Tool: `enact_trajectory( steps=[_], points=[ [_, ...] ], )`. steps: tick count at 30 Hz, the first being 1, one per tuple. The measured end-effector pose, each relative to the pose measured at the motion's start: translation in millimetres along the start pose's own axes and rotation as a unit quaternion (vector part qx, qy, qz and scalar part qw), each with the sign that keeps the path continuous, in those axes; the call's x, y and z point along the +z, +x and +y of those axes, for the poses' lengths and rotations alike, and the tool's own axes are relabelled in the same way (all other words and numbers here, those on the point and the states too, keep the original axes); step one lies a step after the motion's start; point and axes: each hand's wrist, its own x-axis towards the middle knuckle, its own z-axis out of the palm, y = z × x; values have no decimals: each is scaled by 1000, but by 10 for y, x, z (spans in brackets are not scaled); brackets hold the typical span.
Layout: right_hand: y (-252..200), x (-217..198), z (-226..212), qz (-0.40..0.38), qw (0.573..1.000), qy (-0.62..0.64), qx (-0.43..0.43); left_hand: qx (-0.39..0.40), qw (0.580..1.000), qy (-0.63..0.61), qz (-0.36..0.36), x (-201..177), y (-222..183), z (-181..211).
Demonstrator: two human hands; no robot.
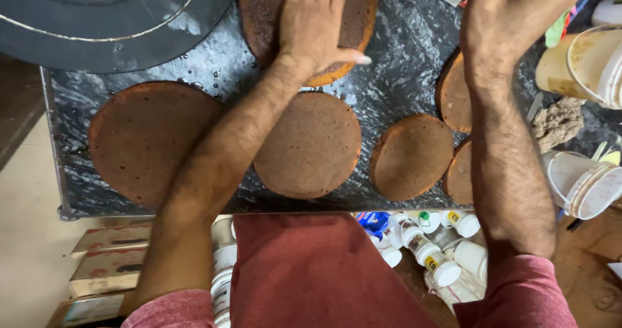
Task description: The person prepares cake layers by pouring a dark liquid from a bottle into a small cup, dipping their hand into a larger bucket of liquid, and then patting the liquid onto the surfaces of multiple circular cake rounds.
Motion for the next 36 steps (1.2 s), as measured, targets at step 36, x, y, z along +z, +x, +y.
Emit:
enact_trajectory(
  steps=[36],
  points=[
    [-612, 481, -1278, -90, 984, -131, -79, -299, 944, -80, 112, -5, -1313, 105]
  ],
)
